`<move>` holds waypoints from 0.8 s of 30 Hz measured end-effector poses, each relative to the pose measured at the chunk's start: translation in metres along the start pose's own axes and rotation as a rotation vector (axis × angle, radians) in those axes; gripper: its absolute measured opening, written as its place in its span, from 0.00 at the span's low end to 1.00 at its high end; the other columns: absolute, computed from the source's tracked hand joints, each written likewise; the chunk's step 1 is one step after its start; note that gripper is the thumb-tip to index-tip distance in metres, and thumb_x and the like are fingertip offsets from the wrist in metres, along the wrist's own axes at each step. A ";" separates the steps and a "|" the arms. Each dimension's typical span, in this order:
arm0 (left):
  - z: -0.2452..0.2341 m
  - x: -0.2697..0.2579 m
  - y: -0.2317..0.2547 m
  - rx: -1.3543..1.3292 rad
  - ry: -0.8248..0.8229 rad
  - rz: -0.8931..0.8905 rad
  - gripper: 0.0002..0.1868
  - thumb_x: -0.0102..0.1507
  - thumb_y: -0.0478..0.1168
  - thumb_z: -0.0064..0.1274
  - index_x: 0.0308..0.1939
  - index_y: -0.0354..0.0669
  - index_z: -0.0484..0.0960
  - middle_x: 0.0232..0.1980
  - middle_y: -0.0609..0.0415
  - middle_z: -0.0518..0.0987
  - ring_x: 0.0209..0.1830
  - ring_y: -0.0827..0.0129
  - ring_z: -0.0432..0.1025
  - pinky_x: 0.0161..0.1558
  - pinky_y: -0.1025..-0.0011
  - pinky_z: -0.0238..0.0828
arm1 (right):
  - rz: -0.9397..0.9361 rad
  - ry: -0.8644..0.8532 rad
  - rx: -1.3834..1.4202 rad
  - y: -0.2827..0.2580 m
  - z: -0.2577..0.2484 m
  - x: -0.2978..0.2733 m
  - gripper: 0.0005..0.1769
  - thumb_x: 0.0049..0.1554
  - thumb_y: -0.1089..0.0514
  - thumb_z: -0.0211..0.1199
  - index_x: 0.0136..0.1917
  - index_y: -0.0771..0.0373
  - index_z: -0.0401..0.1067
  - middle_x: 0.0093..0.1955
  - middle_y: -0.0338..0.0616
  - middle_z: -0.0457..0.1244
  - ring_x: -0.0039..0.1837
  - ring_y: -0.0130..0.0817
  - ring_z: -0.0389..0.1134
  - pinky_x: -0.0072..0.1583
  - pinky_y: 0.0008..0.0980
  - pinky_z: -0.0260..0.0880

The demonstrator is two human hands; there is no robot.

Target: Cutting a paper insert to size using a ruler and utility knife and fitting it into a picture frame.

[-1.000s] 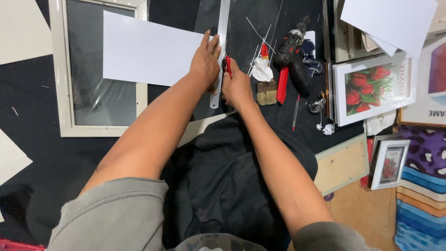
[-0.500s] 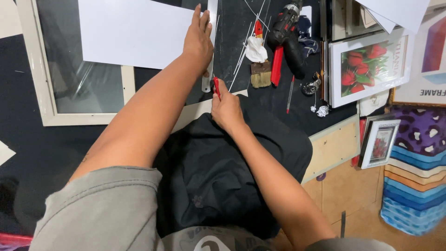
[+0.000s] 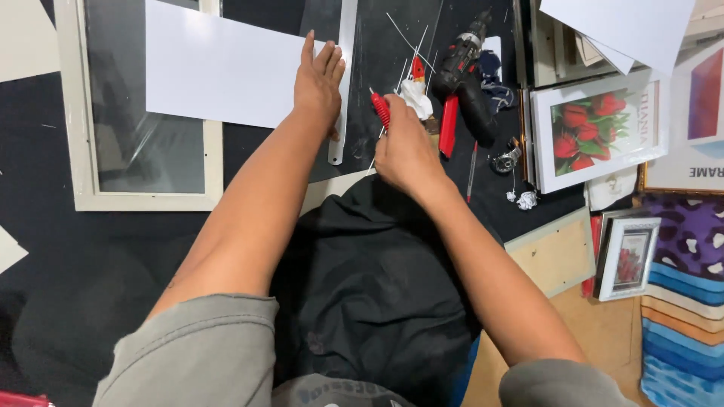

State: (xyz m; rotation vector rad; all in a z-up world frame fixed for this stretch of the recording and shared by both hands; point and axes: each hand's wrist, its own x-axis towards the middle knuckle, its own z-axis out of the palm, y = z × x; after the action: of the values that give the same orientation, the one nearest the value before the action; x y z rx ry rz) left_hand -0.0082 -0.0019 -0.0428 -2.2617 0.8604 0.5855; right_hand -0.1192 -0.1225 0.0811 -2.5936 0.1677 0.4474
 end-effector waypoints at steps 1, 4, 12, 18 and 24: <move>0.000 0.000 0.000 -0.020 0.021 -0.018 0.77 0.44 0.92 0.40 0.83 0.54 0.32 0.88 0.53 0.32 0.87 0.55 0.20 0.73 0.34 0.09 | -0.011 0.065 -0.040 0.008 0.000 0.005 0.31 0.57 0.57 0.57 0.72 0.63 0.57 0.70 0.56 0.60 0.69 0.58 0.61 0.63 0.57 0.64; -0.003 -0.017 -0.008 -0.128 0.034 -0.014 0.75 0.47 0.89 0.41 0.83 0.53 0.30 0.88 0.56 0.30 0.86 0.52 0.20 0.73 0.33 0.12 | 0.317 0.091 0.079 0.019 0.033 0.040 0.28 0.57 0.39 0.62 0.59 0.62 0.66 0.58 0.55 0.67 0.61 0.60 0.67 0.59 0.50 0.65; 0.036 -0.130 0.026 -0.997 0.705 -0.241 0.36 0.66 0.51 0.60 0.72 0.36 0.68 0.69 0.44 0.69 0.66 0.47 0.66 0.65 0.46 0.54 | 0.312 0.074 0.199 0.033 0.045 0.054 0.42 0.55 0.37 0.70 0.65 0.74 0.63 0.62 0.68 0.65 0.66 0.64 0.68 0.62 0.55 0.71; 0.074 -0.135 0.049 -1.946 0.560 -0.846 0.34 0.66 0.54 0.59 0.68 0.40 0.68 0.62 0.50 0.75 0.52 0.61 0.79 0.54 0.55 0.77 | 0.381 0.033 0.208 0.034 0.046 0.051 0.41 0.56 0.41 0.69 0.67 0.76 0.62 0.64 0.69 0.64 0.68 0.63 0.66 0.64 0.57 0.70; 0.066 -0.127 0.044 -2.199 0.469 -1.144 0.41 0.64 0.56 0.61 0.72 0.40 0.61 0.64 0.52 0.74 0.53 0.67 0.78 0.47 0.66 0.79 | 0.452 0.214 0.148 0.033 0.021 0.054 0.29 0.58 0.61 0.64 0.67 0.77 0.58 0.63 0.68 0.62 0.66 0.67 0.66 0.65 0.61 0.68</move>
State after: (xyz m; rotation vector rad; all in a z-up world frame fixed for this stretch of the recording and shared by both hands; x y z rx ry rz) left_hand -0.1383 0.0719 -0.0307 -3.8040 -2.1480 0.2625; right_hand -0.0808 -0.1427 0.0304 -2.4429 0.8384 0.2952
